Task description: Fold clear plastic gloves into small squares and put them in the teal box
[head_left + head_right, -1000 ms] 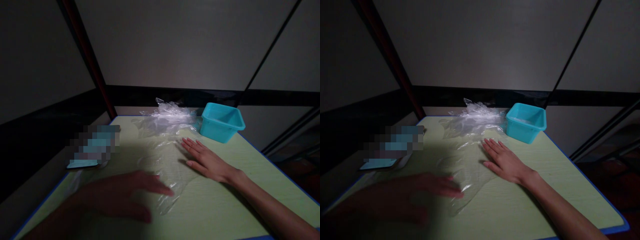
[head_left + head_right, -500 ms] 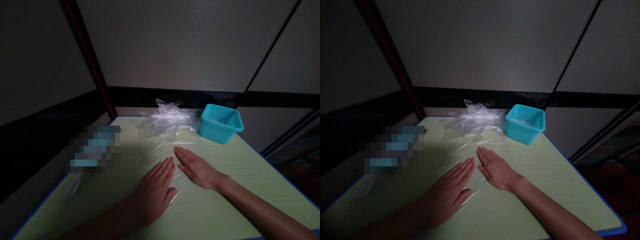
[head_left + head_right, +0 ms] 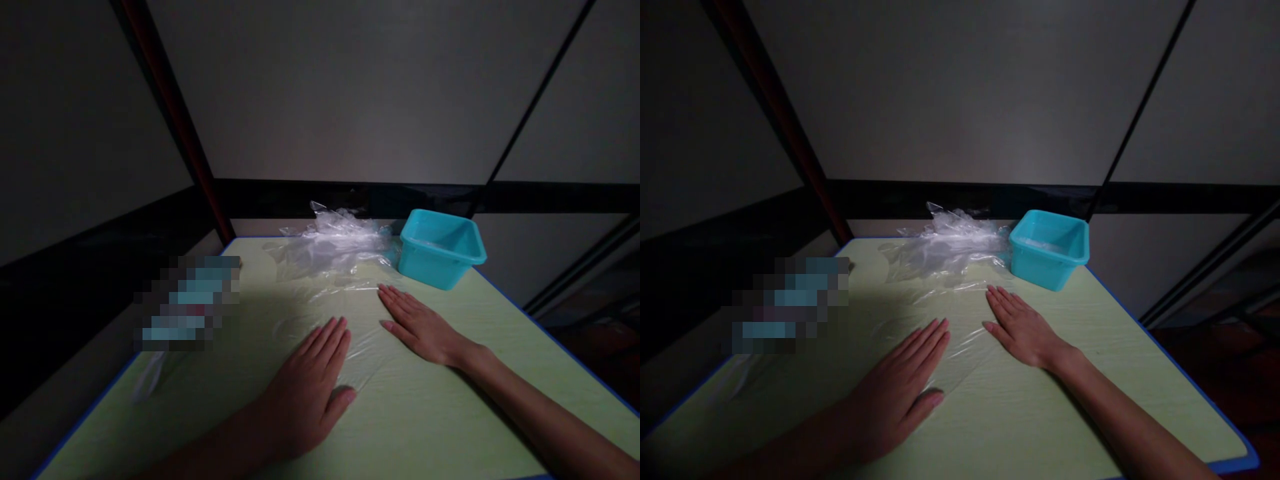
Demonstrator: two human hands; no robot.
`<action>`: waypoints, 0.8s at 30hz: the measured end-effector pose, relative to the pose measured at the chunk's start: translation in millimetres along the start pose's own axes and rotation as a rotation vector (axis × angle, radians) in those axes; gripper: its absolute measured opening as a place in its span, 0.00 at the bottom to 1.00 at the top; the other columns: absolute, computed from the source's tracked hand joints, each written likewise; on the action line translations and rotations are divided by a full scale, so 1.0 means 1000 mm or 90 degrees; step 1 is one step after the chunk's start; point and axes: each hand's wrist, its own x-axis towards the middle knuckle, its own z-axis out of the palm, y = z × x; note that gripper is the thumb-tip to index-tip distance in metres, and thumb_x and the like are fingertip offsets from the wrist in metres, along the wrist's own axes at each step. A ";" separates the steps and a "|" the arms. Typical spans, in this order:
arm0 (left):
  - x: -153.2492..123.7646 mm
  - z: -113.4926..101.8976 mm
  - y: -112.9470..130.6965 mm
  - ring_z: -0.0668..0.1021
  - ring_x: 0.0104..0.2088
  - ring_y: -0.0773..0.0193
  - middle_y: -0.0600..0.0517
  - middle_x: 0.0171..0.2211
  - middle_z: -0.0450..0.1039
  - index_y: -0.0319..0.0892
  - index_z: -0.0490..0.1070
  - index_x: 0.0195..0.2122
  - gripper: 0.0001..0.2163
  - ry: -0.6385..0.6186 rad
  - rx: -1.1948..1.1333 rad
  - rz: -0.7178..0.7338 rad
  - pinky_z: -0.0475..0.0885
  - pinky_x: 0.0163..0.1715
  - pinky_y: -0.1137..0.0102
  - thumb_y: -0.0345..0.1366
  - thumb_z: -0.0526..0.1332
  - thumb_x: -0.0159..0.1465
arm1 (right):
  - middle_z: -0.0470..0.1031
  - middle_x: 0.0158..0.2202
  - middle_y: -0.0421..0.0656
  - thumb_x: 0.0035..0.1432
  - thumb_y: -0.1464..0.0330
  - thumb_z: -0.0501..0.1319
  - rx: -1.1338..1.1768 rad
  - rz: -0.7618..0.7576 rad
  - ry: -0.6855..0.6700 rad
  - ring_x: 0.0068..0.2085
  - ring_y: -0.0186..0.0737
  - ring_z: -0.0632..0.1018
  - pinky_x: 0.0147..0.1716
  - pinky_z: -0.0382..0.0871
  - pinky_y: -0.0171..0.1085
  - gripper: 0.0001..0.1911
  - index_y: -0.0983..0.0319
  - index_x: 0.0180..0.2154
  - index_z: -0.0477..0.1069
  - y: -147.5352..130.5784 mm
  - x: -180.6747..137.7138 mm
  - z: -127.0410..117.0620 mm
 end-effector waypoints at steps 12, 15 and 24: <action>-0.005 -0.006 0.001 0.44 0.61 0.55 0.43 0.62 0.36 0.35 0.40 0.61 0.30 -0.047 -0.026 -0.008 0.48 0.57 0.59 0.41 0.52 0.61 | 0.39 0.61 0.50 0.60 0.52 0.39 0.007 -0.011 -0.029 0.61 0.43 0.43 0.58 0.44 0.44 0.35 0.70 0.60 0.40 -0.007 -0.005 -0.005; -0.009 -0.007 0.001 0.43 0.61 0.55 0.46 0.62 0.33 0.38 0.37 0.61 0.33 -0.059 -0.042 -0.015 0.46 0.58 0.59 0.40 0.54 0.60 | 0.39 0.61 0.52 0.59 0.51 0.40 0.012 -0.021 -0.037 0.61 0.44 0.44 0.58 0.45 0.45 0.37 0.71 0.60 0.41 -0.009 -0.008 -0.007; -0.020 -0.014 0.012 0.44 0.61 0.54 0.48 0.62 0.32 0.44 0.33 0.61 0.40 -0.117 -0.074 -0.042 0.47 0.57 0.58 0.43 0.60 0.55 | 0.39 0.61 0.55 0.56 0.48 0.42 0.029 -0.057 -0.095 0.60 0.48 0.44 0.58 0.46 0.45 0.41 0.73 0.60 0.42 -0.017 -0.018 -0.016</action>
